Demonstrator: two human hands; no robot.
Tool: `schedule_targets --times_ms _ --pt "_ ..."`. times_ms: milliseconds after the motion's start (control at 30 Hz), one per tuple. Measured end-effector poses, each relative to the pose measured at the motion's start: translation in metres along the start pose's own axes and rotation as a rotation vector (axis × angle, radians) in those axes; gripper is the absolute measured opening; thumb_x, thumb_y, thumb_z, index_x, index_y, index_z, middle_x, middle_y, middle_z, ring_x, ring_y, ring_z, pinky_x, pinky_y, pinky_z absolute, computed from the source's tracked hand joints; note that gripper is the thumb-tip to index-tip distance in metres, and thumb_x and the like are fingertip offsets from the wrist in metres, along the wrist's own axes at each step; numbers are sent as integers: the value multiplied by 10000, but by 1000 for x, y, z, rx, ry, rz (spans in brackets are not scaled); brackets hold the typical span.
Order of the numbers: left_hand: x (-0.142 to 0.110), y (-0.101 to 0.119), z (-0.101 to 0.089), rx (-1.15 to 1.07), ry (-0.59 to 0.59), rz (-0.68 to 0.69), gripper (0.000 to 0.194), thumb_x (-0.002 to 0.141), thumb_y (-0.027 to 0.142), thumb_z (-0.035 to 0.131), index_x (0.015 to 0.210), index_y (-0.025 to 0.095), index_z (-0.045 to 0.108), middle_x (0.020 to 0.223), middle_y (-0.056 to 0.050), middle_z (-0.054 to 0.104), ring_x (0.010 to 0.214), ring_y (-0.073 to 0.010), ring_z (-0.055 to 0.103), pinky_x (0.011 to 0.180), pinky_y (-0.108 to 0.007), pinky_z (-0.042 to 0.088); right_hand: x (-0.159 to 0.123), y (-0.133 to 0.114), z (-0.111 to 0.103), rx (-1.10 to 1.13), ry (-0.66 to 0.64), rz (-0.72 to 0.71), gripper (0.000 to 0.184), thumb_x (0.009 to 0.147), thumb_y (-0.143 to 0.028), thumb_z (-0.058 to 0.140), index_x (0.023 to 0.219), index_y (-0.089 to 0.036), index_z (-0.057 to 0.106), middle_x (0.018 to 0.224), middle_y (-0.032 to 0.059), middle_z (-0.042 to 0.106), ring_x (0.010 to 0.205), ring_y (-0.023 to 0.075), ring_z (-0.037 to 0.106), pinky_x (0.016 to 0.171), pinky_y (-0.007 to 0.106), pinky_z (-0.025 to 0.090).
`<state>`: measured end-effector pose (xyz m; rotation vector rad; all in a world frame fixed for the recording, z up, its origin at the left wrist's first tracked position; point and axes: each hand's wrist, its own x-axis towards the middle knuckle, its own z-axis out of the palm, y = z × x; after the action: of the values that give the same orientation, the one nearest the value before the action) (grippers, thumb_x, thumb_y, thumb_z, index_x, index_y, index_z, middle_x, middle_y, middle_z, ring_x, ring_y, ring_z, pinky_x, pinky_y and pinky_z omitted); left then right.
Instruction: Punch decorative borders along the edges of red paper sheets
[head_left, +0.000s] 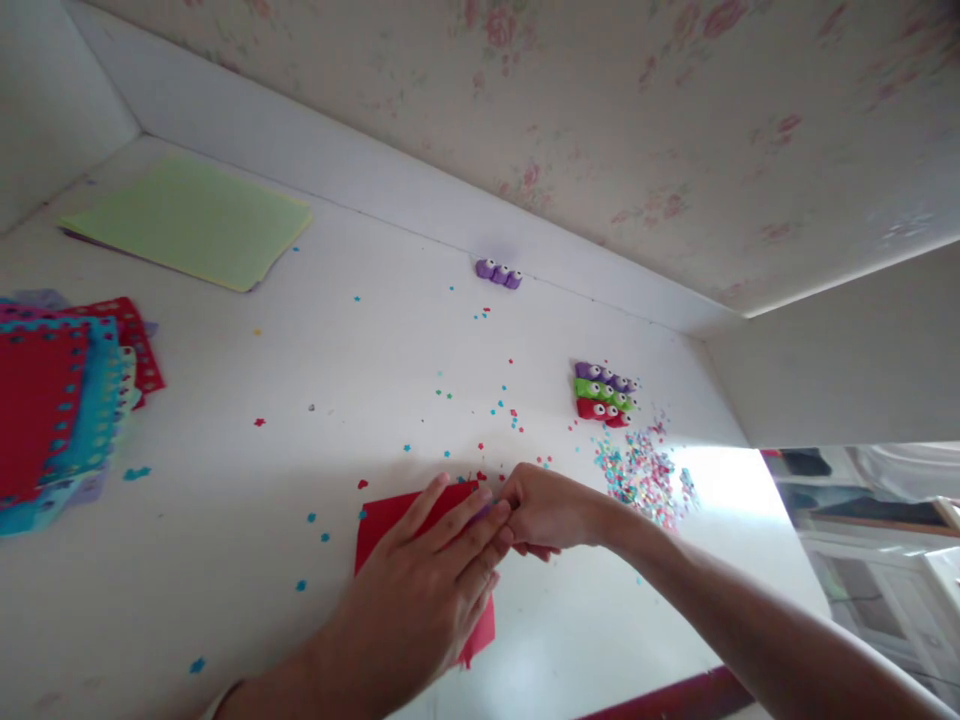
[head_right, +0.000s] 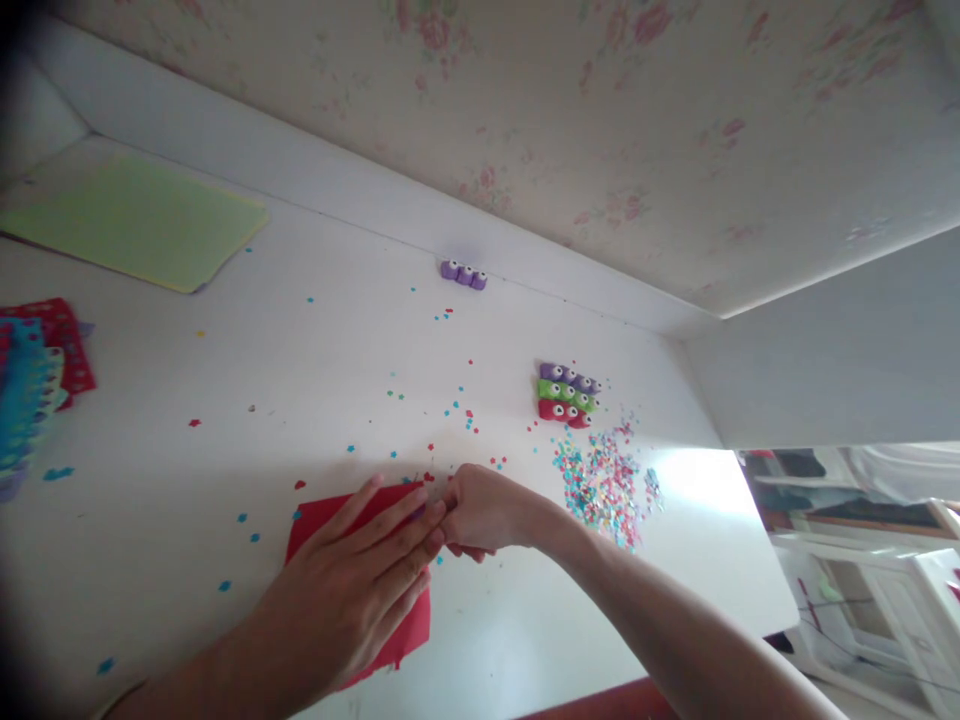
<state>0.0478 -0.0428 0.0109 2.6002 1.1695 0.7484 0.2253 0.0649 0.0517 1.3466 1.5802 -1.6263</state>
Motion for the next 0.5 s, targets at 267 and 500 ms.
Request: schedule_targets --times_ms 267,500 --pt "4 -5 -9 4 1 26 386 999 274 447 1372 218 524 1435 11 530 1365 -183 428 1222 -392 -3 -2 1 2 91 10 -66 167 642 -123 511 484 -167 538 389 -60 492 339 67 438 341 167 328" --pt "-8 -12 -11 -17 -34 -90 532 973 447 467 1427 170 446 1433 -63 538 1329 -226 469 1195 -446 156 -12 3 7 87 95 -98 330 745 -391 697 541 -151 597 446 -24 557 400 81 500 403 191 392"
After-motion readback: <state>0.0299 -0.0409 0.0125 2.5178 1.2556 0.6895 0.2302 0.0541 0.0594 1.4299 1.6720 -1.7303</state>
